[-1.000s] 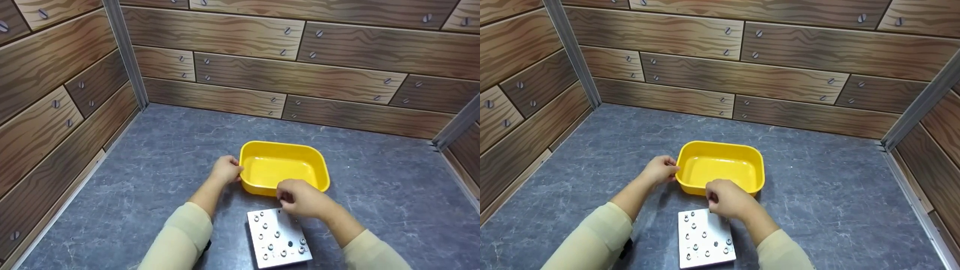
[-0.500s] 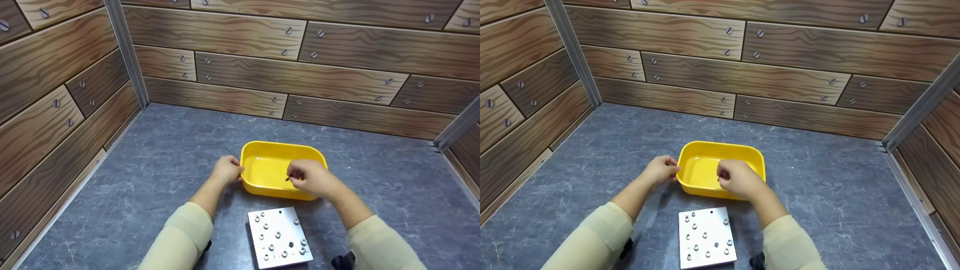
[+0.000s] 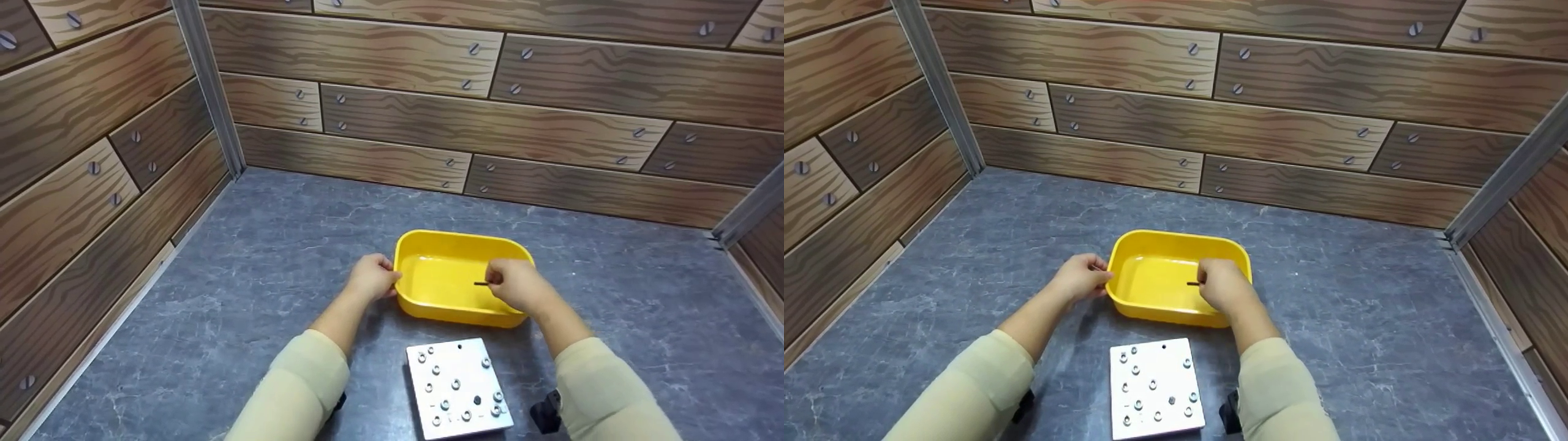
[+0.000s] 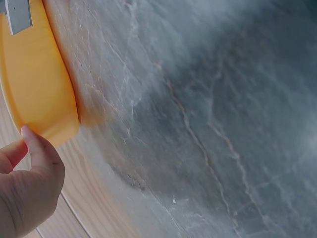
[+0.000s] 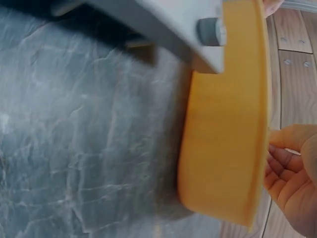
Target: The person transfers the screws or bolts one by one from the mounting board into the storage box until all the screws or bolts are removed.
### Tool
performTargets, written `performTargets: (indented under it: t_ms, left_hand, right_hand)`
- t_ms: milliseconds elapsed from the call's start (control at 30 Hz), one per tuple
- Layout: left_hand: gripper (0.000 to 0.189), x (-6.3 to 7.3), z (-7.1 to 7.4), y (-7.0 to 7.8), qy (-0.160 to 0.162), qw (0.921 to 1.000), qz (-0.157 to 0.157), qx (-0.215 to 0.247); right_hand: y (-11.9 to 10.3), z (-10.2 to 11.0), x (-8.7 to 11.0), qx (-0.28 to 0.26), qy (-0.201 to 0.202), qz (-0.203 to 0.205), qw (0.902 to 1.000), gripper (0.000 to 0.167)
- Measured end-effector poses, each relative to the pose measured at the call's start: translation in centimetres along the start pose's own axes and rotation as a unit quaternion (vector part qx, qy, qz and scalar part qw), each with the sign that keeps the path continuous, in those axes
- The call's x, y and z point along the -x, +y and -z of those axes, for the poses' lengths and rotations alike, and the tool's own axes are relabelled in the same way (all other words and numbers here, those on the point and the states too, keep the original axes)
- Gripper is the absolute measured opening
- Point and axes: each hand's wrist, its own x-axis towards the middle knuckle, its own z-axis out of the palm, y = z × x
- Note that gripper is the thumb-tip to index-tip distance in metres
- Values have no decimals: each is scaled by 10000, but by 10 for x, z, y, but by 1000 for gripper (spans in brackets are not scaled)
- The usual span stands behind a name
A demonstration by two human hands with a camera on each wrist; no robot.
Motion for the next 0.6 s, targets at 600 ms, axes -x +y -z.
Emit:
performTargets:
  t_ms: [600]
  left_hand:
    - [9, 0, 0, -2, -17, 9999, -99, -36]
  right_hand:
    - [14, -18, -10, 646, -556, -363, 9957, 12]
